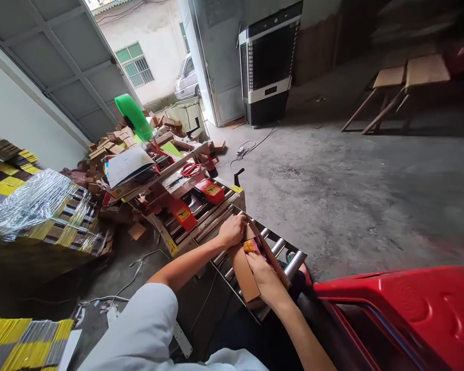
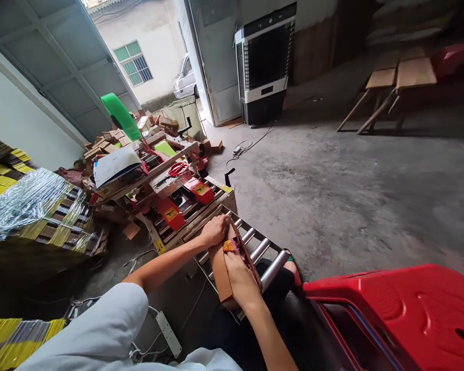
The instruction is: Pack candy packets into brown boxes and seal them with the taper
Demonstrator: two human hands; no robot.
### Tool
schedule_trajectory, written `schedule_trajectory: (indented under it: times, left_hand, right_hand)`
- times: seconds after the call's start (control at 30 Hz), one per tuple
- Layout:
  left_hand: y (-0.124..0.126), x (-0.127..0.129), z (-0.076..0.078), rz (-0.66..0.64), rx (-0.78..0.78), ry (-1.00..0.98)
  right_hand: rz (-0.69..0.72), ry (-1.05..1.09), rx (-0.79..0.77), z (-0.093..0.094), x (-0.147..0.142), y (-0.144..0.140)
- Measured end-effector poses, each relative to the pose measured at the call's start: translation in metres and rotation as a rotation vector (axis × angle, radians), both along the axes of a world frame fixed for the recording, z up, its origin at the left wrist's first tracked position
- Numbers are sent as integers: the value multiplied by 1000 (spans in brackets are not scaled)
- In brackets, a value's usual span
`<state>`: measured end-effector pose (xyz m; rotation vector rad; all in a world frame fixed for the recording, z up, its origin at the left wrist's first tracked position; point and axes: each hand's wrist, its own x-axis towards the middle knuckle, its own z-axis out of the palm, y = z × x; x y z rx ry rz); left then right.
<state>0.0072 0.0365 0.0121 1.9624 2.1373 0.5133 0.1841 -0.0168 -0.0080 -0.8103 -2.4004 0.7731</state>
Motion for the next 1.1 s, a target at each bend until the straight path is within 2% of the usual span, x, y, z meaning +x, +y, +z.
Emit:
schedule_trajectory:
  times: [0.13,0.2,0.27,0.33,0.4,0.47,0.53,0.6,0.67,0.77,0.83,0.93,1.03,1.1]
  left_hand:
    - [-1,-17,-6,85,-115,38]
    - [0,-29,-7,144,-157,55]
    - [1,-36,-7,176,-181,61]
    - [2,-36,-7,184,-187,59]
    - [1,-26,-8,182,-189,50]
    - [-3,-9,-7,157,-159,46]
    - [-10,14,-5,105,-100,70]
    - [-17,37,-1,54,-47,102]
    - [-21,55,2,20,-17,106]
    - [-23,70,0,-17,16,40]
    - [-22,71,-3,-17,12,-44]
    - [-18,64,-5,-39,42,-222]
    - [-24,58,-2,-131,305,-380]
    - [-42,61,2,-196,492,-406]
  right_hand:
    - [7,100,157,37,8,-14]
    - [-123,186,265,56,9,-17]
    - [-322,185,321,65,9,-17]
    - [-402,145,238,58,11,-14]
    - [-346,151,57,39,20,-13]
    - [-319,187,-118,17,40,-14]
    - [-311,170,-267,6,69,-18]
    - [-262,156,-405,11,99,-23]
    - [-190,187,-475,29,118,-29]
    - [-187,133,-352,54,112,-40]
    - [-248,-59,-204,56,93,-53]
    - [-303,-321,-33,39,66,-75]
    - [-306,-357,59,19,57,-85]
    - [-308,-299,77,14,58,-82]
